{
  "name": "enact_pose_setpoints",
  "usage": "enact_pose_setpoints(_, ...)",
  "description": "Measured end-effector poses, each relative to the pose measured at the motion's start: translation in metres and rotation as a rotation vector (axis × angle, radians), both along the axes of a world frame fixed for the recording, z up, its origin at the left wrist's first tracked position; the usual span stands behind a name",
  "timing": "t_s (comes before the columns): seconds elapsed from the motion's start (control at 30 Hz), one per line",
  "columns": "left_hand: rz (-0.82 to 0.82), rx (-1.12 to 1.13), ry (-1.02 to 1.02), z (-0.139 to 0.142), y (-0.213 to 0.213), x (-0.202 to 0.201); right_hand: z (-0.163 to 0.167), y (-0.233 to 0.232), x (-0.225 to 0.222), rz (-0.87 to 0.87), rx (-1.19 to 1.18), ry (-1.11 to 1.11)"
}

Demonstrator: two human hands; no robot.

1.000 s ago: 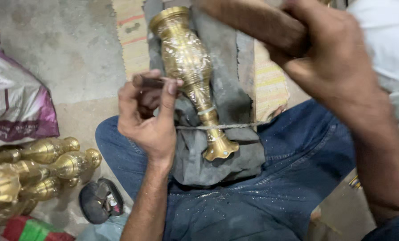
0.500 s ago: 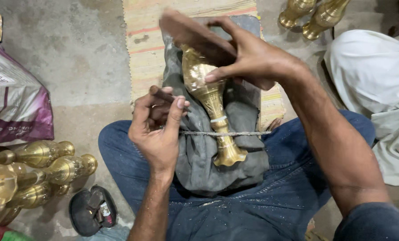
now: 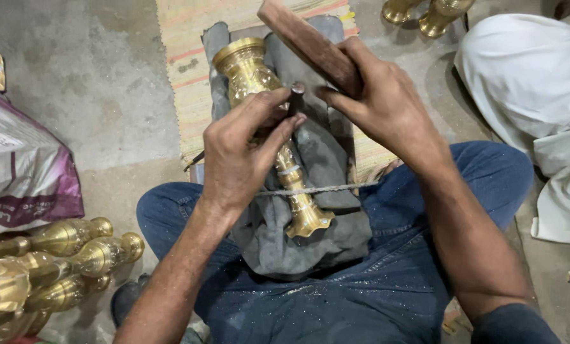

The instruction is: The person uses a metal chisel and a wooden mallet to engrave decorative patterns onto a brass lamp base. They hold the chisel against the surface and strike it repeatedly with the mallet, rotating the lamp to work on different sections.

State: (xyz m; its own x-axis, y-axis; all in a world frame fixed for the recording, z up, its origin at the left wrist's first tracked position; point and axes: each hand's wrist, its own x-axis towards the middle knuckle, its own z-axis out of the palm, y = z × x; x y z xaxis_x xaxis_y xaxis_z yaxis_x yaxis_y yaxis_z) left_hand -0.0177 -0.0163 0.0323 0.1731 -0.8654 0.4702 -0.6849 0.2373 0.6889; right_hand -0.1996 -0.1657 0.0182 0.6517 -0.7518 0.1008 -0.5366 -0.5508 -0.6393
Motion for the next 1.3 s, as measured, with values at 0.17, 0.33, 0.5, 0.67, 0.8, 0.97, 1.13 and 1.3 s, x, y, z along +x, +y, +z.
enact_pose_setpoints(0.17, -0.015, -0.015, -0.061, 0.005, 0.003, 0.000, 0.016, 0.005, -0.025, 0.120, -0.382, -0.166)
enact_pose_setpoints(0.33, 0.005, 0.013, -0.018, 0.006, 0.003, 0.000, 0.037, 0.014, -0.043, 0.077, -0.554, -0.119)
enact_pose_setpoints(0.5, -0.003, -0.021, -0.116, 0.006, 0.005, -0.001, 0.043, 0.018, -0.048, -0.015, -0.532, -0.186)
enact_pose_setpoints(0.67, -0.017, -0.030, -0.084, 0.004, 0.009, -0.002, 0.039, 0.018, -0.053, 0.043, -0.549, -0.210)
enact_pose_setpoints(0.8, 0.040, -0.018, -0.102, 0.000, 0.007, -0.002, 0.045, 0.017, -0.053, 0.007, -0.795, 0.085)
enact_pose_setpoints(0.97, 0.058, -0.029, -0.089, -0.002, 0.005, -0.004, 0.064, 0.015, -0.047, 0.064, -0.727, 0.077)
enact_pose_setpoints(1.13, 0.098, -0.003, -0.116, 0.002, 0.004, -0.007, 0.067, 0.009, -0.042, 0.043, -0.459, 0.032)
enact_pose_setpoints(1.3, 0.087, -0.018, -0.126, 0.007, 0.001, -0.007, 0.058, 0.004, -0.047, 0.128, -0.574, -0.003)
